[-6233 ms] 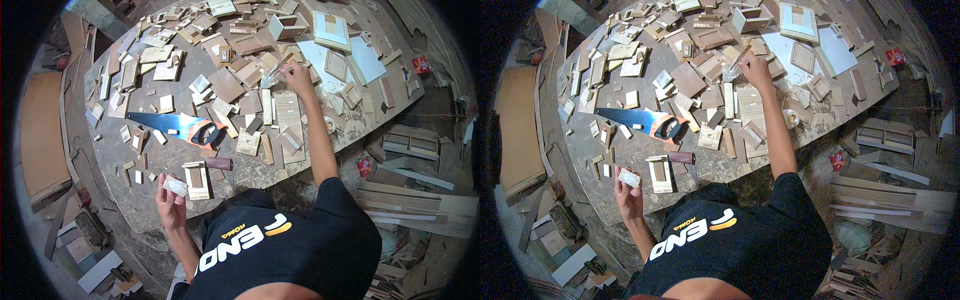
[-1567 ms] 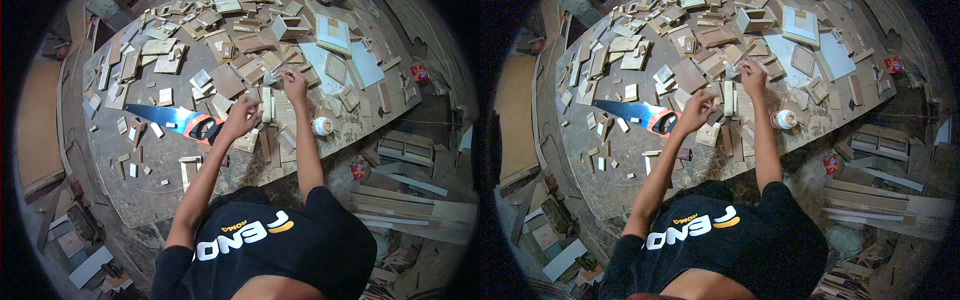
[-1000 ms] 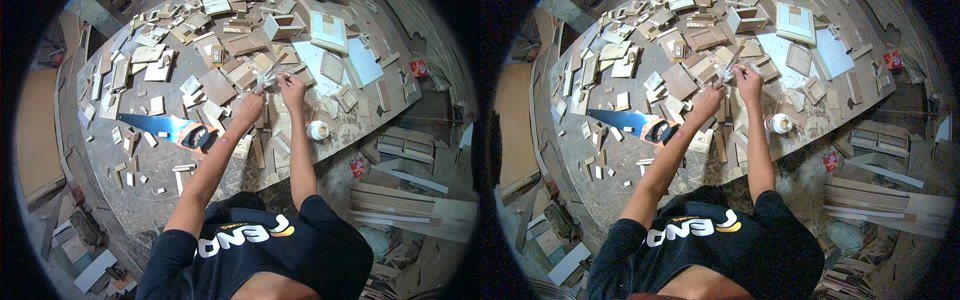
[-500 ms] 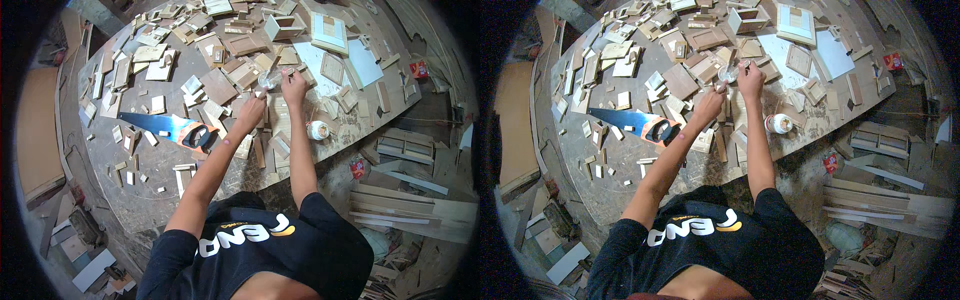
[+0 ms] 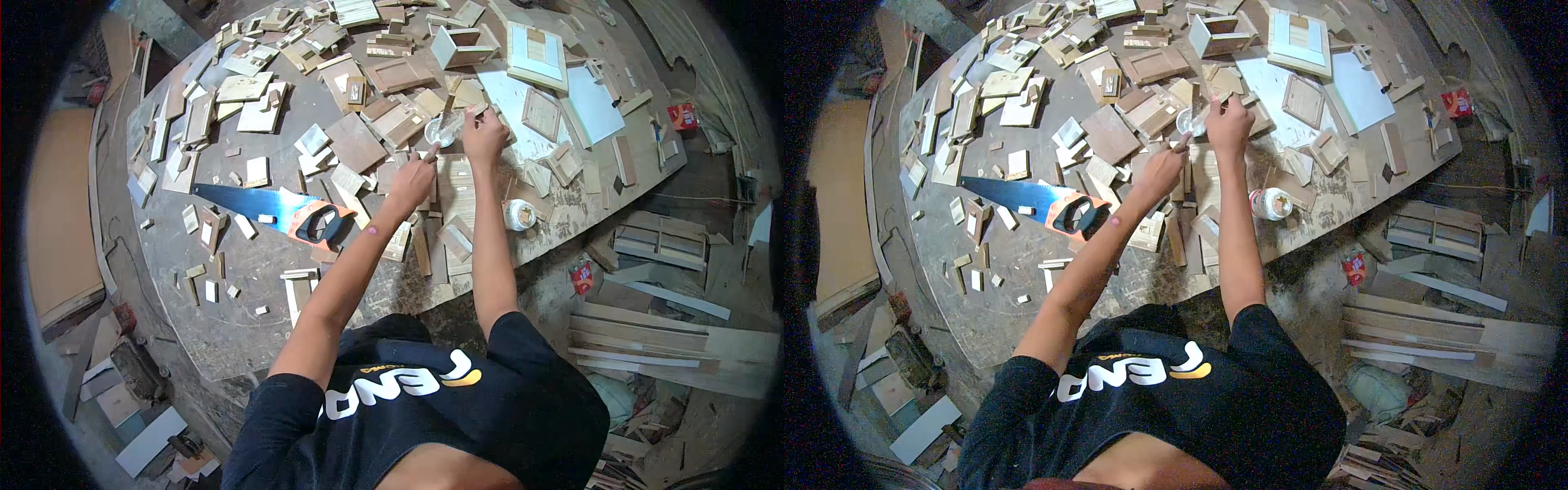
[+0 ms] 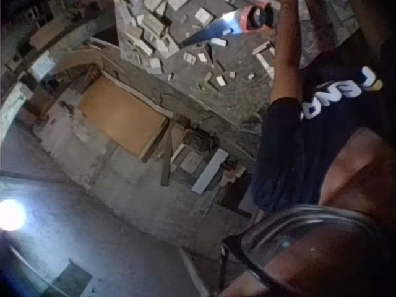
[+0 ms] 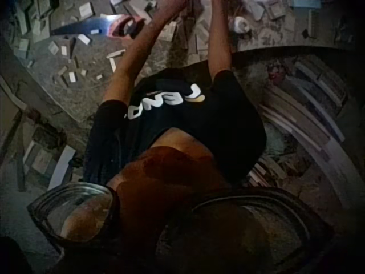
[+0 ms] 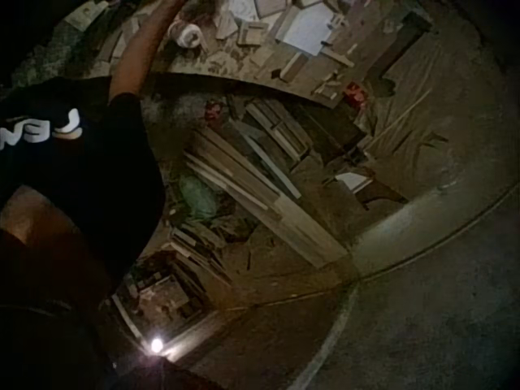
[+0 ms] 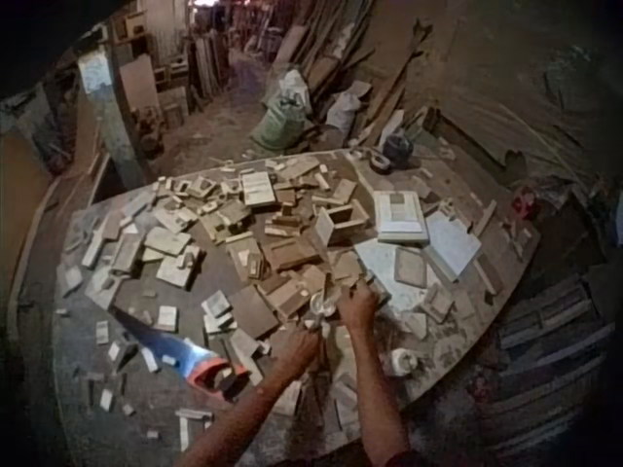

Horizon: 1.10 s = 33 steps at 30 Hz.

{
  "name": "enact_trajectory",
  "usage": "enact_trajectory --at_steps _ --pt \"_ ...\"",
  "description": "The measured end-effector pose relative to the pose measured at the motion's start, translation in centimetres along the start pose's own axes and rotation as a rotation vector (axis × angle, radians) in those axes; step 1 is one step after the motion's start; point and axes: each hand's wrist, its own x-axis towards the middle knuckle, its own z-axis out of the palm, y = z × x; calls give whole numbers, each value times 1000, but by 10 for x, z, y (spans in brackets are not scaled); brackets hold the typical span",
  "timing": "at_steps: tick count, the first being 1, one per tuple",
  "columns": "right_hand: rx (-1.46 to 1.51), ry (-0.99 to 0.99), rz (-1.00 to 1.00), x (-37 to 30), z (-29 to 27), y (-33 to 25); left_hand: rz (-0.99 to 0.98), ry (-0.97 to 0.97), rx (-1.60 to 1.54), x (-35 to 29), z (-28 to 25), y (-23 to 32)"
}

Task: Applies glue to small wooden pieces and fits them together to assemble small wooden boxes or frames on a workbench.

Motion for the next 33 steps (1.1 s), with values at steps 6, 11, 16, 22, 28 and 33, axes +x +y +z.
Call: enact_trajectory --at_steps 6,11,16,22,28,33 --pt "35 37 46 8 -13 9 -1 -4 -33 3 -8 8" --pt "121 127 102 11 -29 16 70 131 -105 3 3 -10" --pt "431 112 183 11 -44 30 -52 210 -364 -3 -2 -12" --pt "563 32 266 2 -45 32 -95 195 -434 -10 -18 -10" --pt "293 -76 101 -16 -33 13 -50 204 -410 -23 -18 -23" --pt "252 -33 21 -18 -31 15 -112 178 -417 -30 -27 -19"
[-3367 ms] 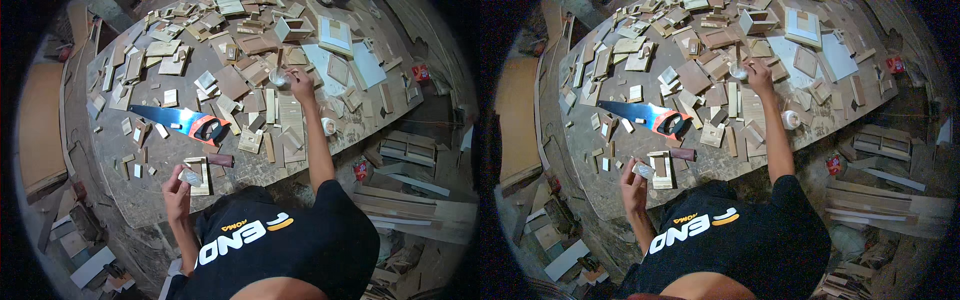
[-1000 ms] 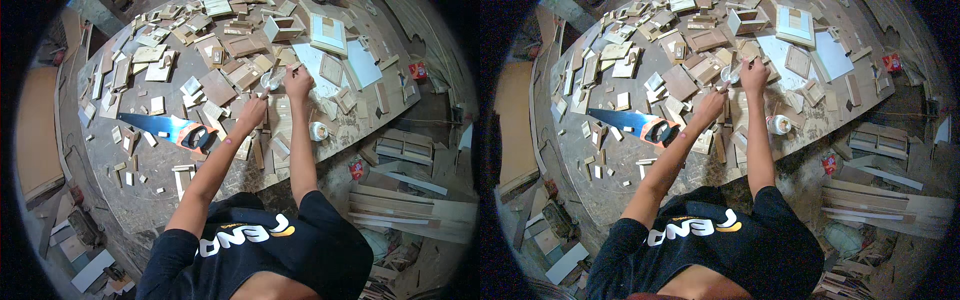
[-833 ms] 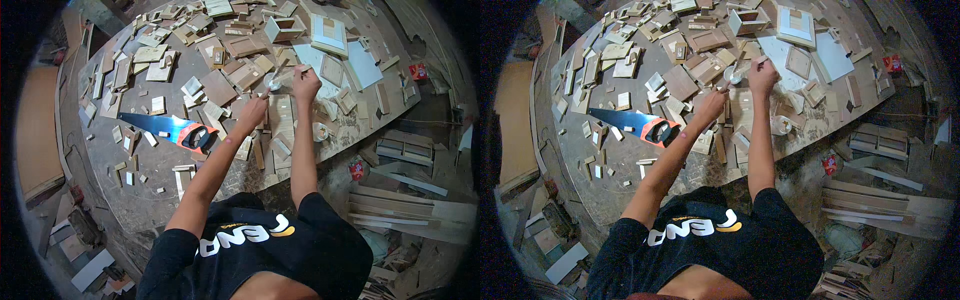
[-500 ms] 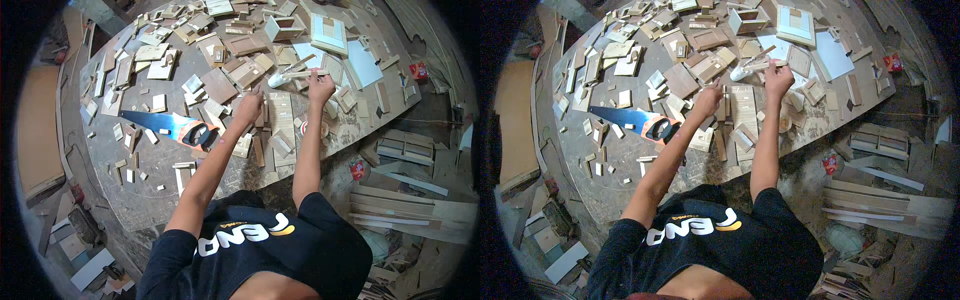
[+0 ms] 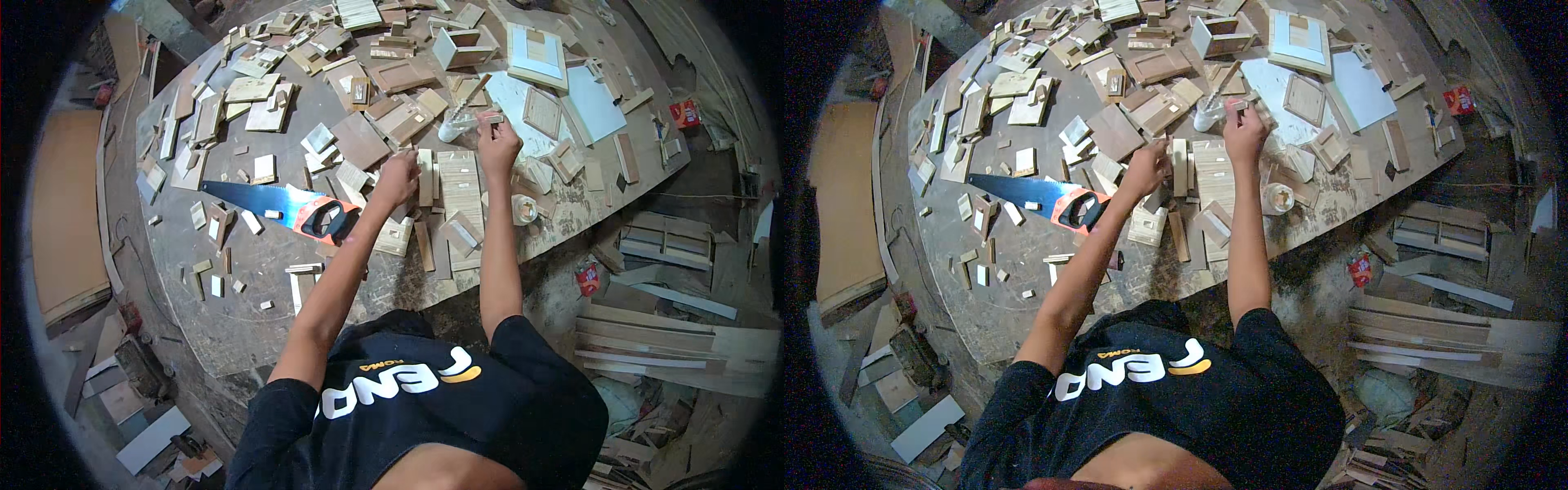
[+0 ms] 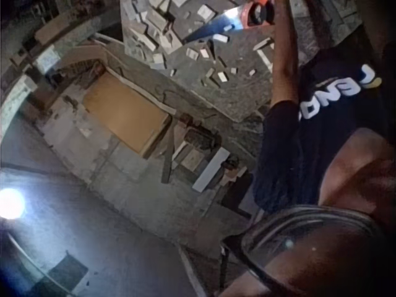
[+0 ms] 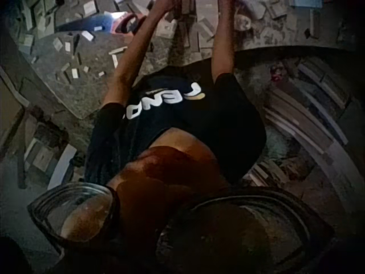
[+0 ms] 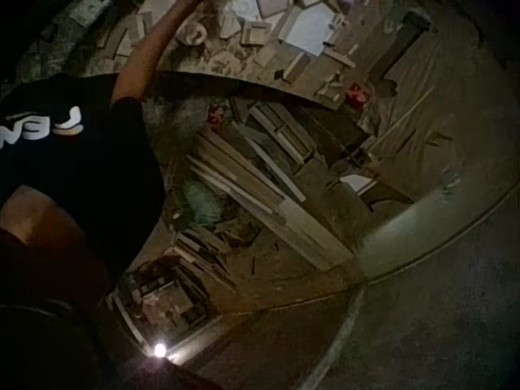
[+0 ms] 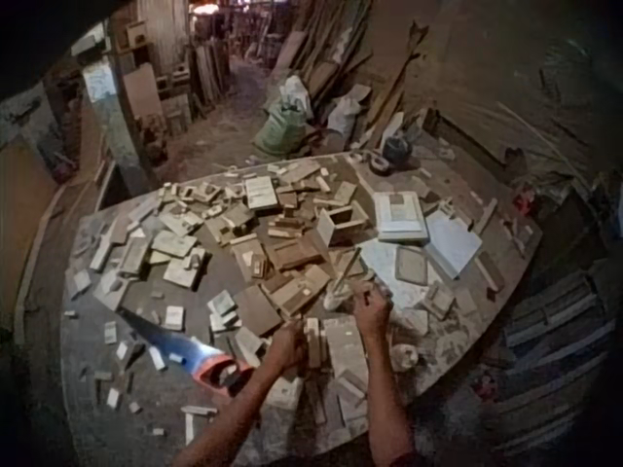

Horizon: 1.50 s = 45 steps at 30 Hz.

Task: Applies glue to small wooden pieces and fits them together to assemble small wooden boxes or frames on a workbench.

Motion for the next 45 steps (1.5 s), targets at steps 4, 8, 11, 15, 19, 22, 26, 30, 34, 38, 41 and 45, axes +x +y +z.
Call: enact_trajectory --at_steps 4,8,11,15,19,22,26,30,34,38,41,45 --pt "-9 18 -16 2 -2 -1 55 77 -67 -3 2 -2" --pt "-51 -15 -90 -2 -1 -14 48 68 -19 -4 2 -8" --pt "-105 -34 -98 -9 -7 -21 48 59 -23 -6 4 -6" --pt "-129 5 -112 -13 -6 -22 24 27 7 -8 2 -9" --pt "-93 30 -132 -11 -8 -17 27 27 -41 -8 2 -7" --pt "-123 24 -118 -8 -10 -16 26 18 -45 -7 3 -6" --pt "-149 33 -140 -6 -11 -15 54 52 -32 -6 3 -7" --pt "-116 44 -148 -5 -14 -20 24 51 -52 -7 -1 -2" --pt "-66 56 -103 -9 -21 -22 -118 74 -190 -11 -6 1" --pt "348 129 44 -15 -31 -35 -238 77 -471 -25 -24 2" --pt "494 236 149 -23 -58 -75 -346 89 -832 -40 -61 43" --pt "629 339 281 -44 -84 -114 -369 209 -1120 -79 -113 75"
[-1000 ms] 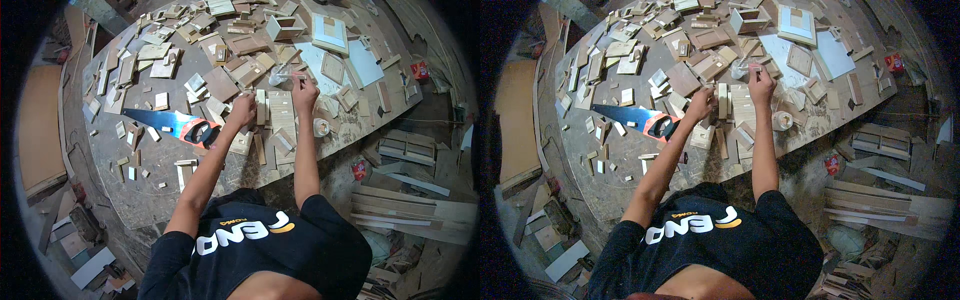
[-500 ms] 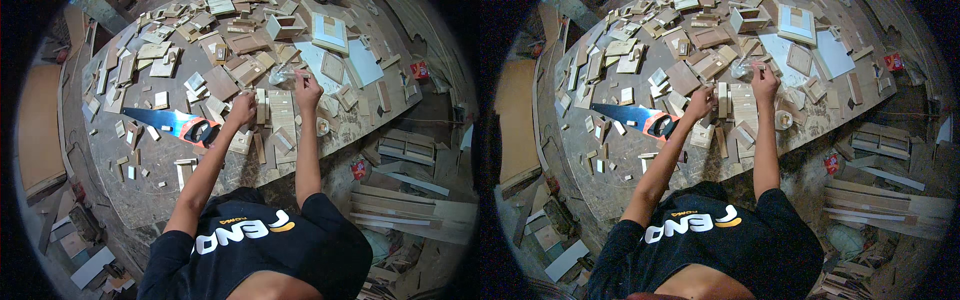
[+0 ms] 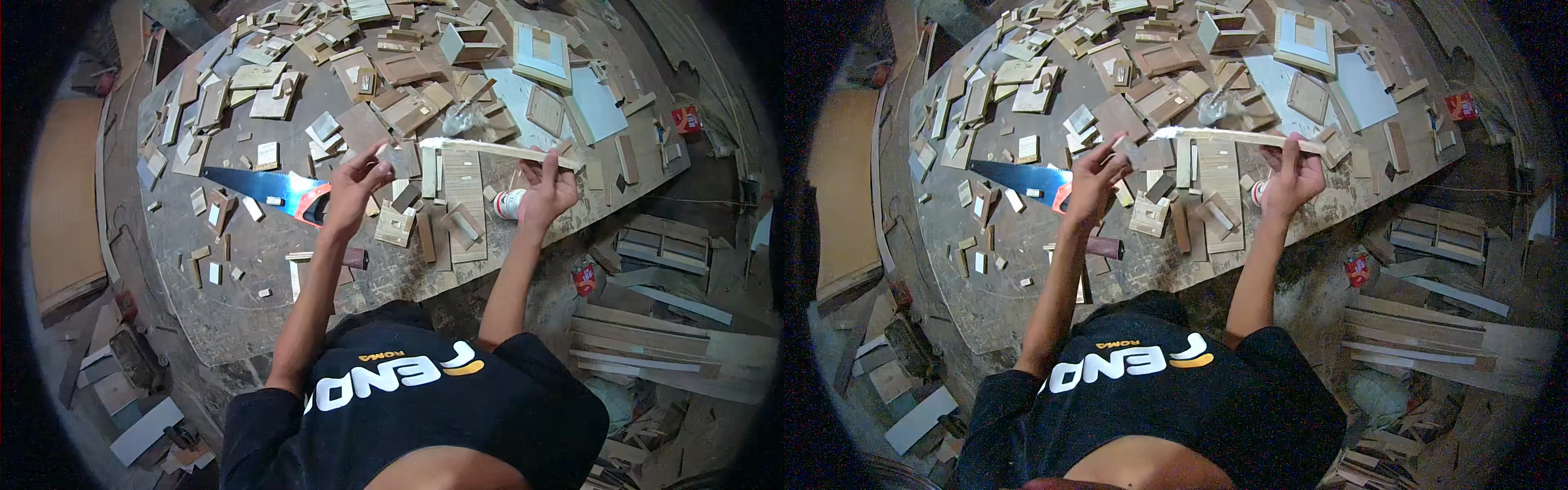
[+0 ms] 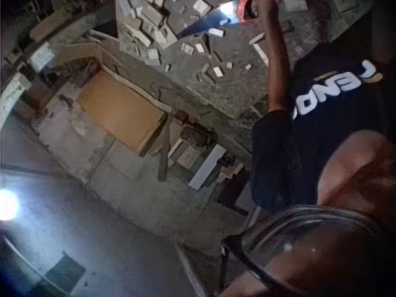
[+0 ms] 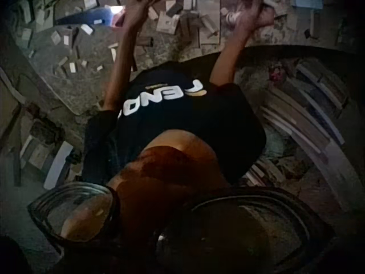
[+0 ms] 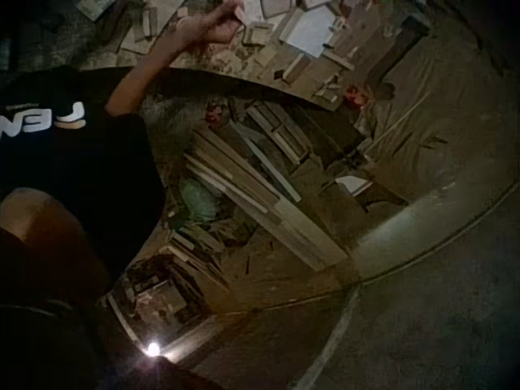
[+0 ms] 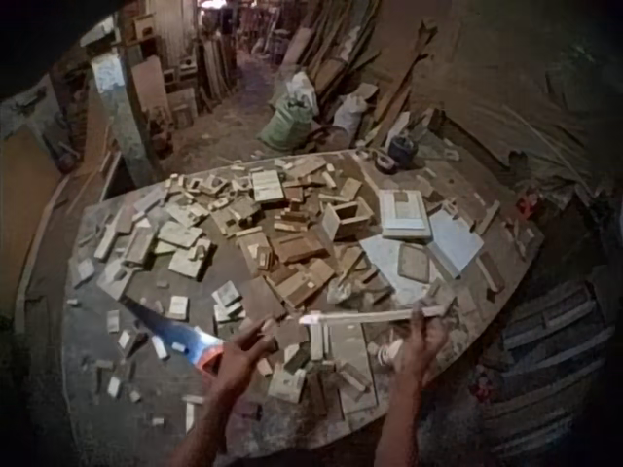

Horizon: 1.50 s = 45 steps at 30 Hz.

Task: Applies glue to small wooden pieces and fits them together to assemble small wooden boxes or frames on a workbench.

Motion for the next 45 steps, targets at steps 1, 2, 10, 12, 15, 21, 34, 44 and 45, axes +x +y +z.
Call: enact_trajectory --at_steps 1,2,10,12,15,21,34,44,45 --pt "41 -9 19 -6 -6 -10 -27 -25 -10 -14 0 16" --pt "80 -22 41 -12 -11 -19 -14 14 -96 -28 10 33" --pt "200 -39 257 -73 21 -71 123 -164 -224 -119 3 85" --pt "175 -75 276 -85 27 -80 205 -173 -248 -135 6 88" --pt "177 -120 260 -102 35 -93 227 -197 -220 -158 3 98" --pt "149 -142 153 -133 30 -130 299 -152 -185 -199 -6 108" --pt "485 -558 -134 -228 31 -181 288 -164 -614 -277 -40 134" --pt "516 -617 -77 -286 64 -180 244 -330 -743 -319 -94 153" --pt "531 -592 -68 -288 64 -176 268 -409 -771 -319 -100 154"
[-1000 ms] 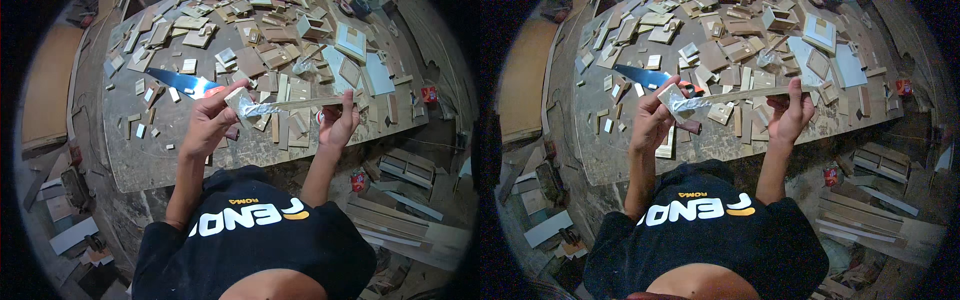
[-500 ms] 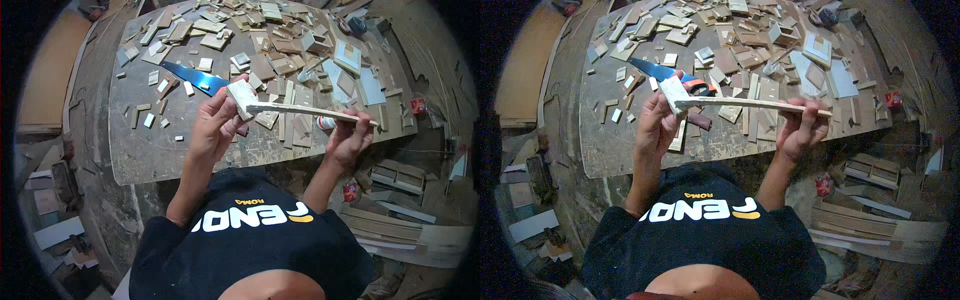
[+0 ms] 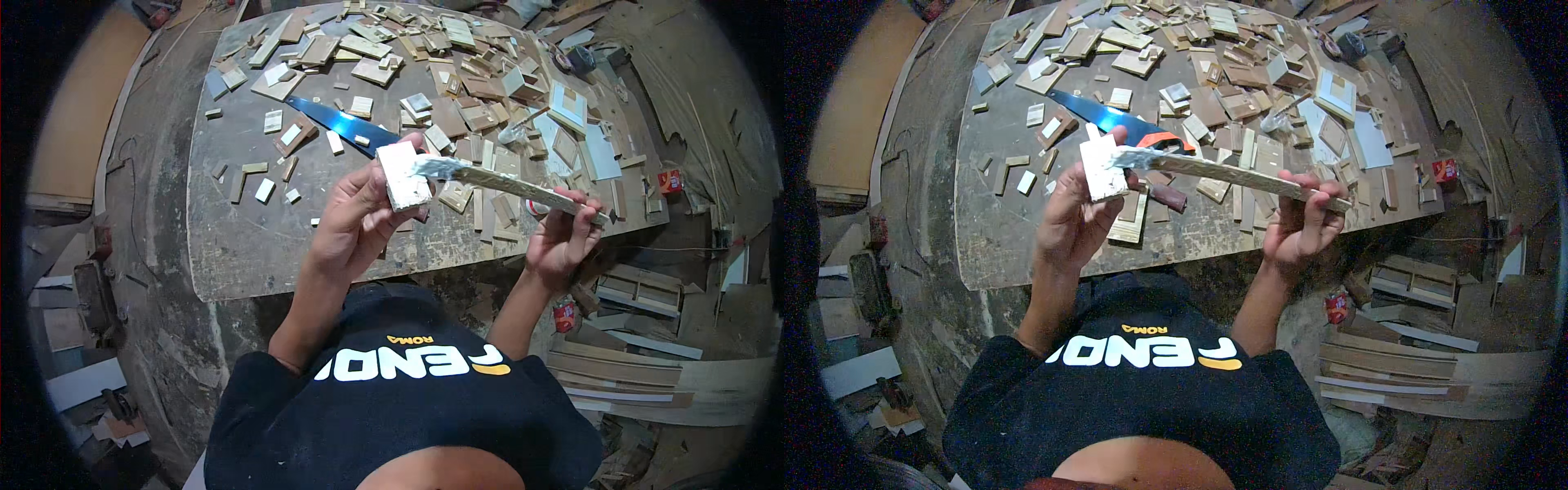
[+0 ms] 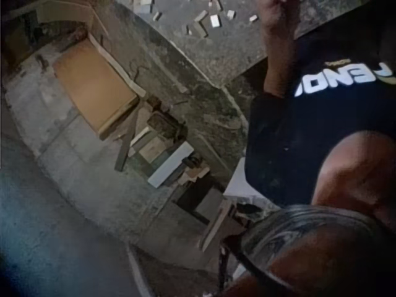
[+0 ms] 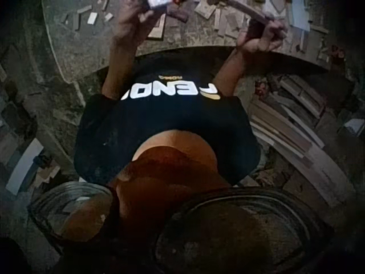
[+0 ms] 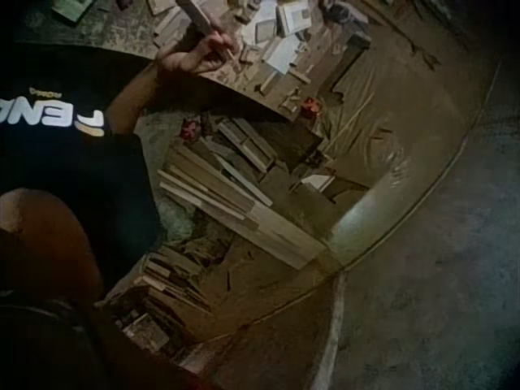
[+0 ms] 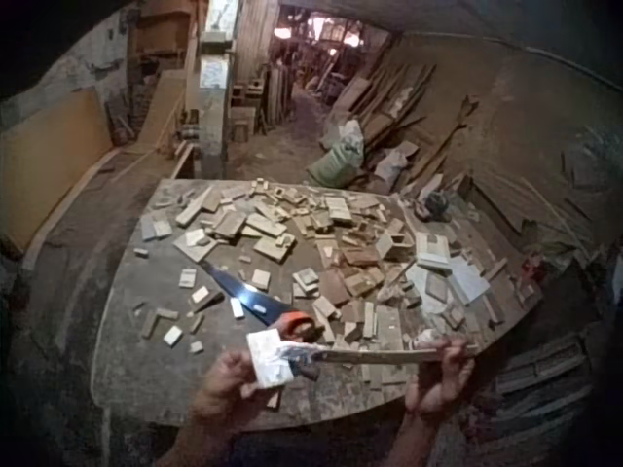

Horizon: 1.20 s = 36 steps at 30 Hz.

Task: Applies glue to small wooden pieces and fits them together to assemble small wooden boxes or frames on a workbench.

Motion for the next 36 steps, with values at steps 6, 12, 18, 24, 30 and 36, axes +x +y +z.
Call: enact_trajectory --at_steps 6,12,18,24,30,36 --pt "-58 13 63 -15 46 18 -62 -57 3 -27 -22 30" --pt "-13 75 56 -27 67 35 -94 -39 33 -46 -33 63" --pt "-7 -8 96 -38 80 47 -63 -113 68 -57 -37 88" --pt "6 6 145 -58 92 57 -70 9 102 -60 -32 101" --pt "77 76 147 -65 89 58 -77 54 93 -58 -47 103" --pt "-5 37 132 -60 84 53 -44 78 62 -55 -50 98"
